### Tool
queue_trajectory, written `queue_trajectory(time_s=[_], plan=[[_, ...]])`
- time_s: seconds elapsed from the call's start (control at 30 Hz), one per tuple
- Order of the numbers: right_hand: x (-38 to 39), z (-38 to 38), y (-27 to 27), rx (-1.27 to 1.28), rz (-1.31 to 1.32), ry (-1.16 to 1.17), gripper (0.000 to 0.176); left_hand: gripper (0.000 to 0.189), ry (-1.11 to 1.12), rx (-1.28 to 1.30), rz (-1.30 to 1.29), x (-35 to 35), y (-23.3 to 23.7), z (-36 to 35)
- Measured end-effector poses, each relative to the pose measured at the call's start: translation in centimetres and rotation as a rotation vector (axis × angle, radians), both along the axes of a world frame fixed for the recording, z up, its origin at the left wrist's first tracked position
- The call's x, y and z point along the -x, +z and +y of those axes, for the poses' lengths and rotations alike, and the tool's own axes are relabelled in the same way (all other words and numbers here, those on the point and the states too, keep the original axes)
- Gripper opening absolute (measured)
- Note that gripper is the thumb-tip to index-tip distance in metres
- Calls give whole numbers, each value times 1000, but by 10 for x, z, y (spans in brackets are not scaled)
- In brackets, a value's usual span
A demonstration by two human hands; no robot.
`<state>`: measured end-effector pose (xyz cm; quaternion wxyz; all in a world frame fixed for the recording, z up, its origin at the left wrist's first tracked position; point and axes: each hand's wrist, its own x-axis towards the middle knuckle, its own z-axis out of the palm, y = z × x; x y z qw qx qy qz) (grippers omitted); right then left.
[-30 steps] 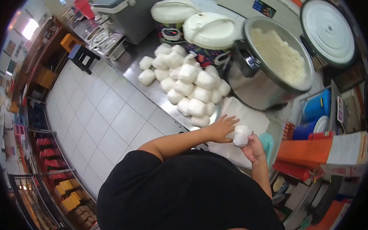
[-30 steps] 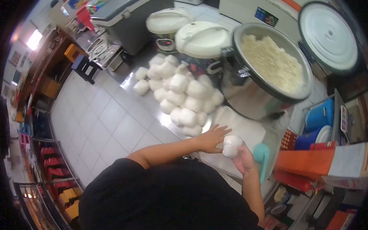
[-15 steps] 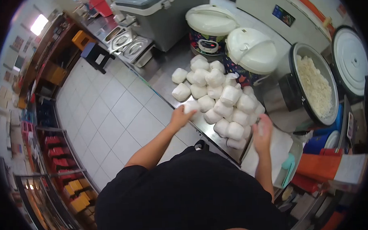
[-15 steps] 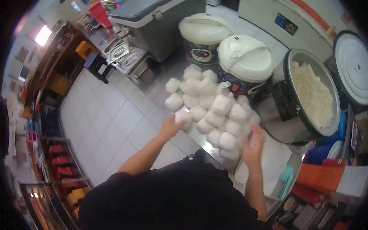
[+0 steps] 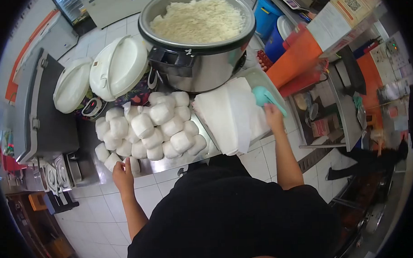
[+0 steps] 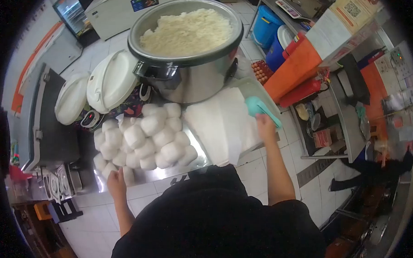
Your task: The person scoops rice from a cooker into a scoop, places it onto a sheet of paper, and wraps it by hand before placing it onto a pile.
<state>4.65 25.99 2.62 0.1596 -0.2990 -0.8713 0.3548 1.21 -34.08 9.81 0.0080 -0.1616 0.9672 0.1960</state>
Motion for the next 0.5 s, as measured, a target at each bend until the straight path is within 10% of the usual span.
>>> queue_trajectory(time_s=[0.13,0.23,0.33,0.5], plan=[[16,-59,-1,772,-247,-71,50,16,-255,-656,276,22,7,68],[19,-105,15,778,-49,578,48,12,-558,-682,258,27,28,151],[33,-93,24,301,-27,916,48,31,-973,-667,270,30,43,234],[35,10,39,-519,-102,223,50,50,-1294,-207,276,17,24,316]])
